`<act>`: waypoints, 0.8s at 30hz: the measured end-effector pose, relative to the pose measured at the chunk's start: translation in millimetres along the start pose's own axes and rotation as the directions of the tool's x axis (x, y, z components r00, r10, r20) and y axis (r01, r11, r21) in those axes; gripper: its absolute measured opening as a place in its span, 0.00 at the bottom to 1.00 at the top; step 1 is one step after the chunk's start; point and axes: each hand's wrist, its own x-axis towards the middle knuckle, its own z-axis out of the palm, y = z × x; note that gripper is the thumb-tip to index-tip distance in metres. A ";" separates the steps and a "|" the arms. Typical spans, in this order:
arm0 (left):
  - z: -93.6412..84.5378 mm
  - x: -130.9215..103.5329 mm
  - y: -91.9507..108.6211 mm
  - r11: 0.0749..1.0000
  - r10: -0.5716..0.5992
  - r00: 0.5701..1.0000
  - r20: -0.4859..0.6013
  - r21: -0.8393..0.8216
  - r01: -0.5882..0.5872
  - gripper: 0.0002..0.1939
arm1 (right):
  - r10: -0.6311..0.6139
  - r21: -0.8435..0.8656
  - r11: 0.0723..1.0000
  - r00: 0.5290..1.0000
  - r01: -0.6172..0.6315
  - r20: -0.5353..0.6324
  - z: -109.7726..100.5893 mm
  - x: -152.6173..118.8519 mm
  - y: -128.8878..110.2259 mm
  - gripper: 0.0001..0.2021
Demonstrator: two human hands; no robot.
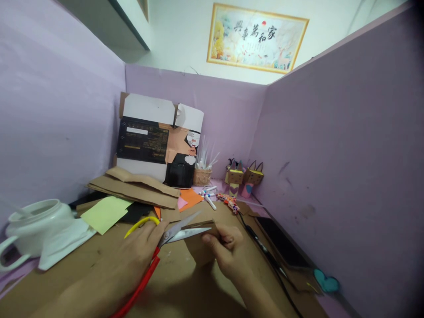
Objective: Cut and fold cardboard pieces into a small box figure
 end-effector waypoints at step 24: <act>22.8 -14.5 -28.8 0.988 0.157 0.981 -0.114 0.013 -0.157 0.23 | 0.035 0.020 0.999 0.999 -0.036 0.028 1.6 -2.3 -0.9 0.09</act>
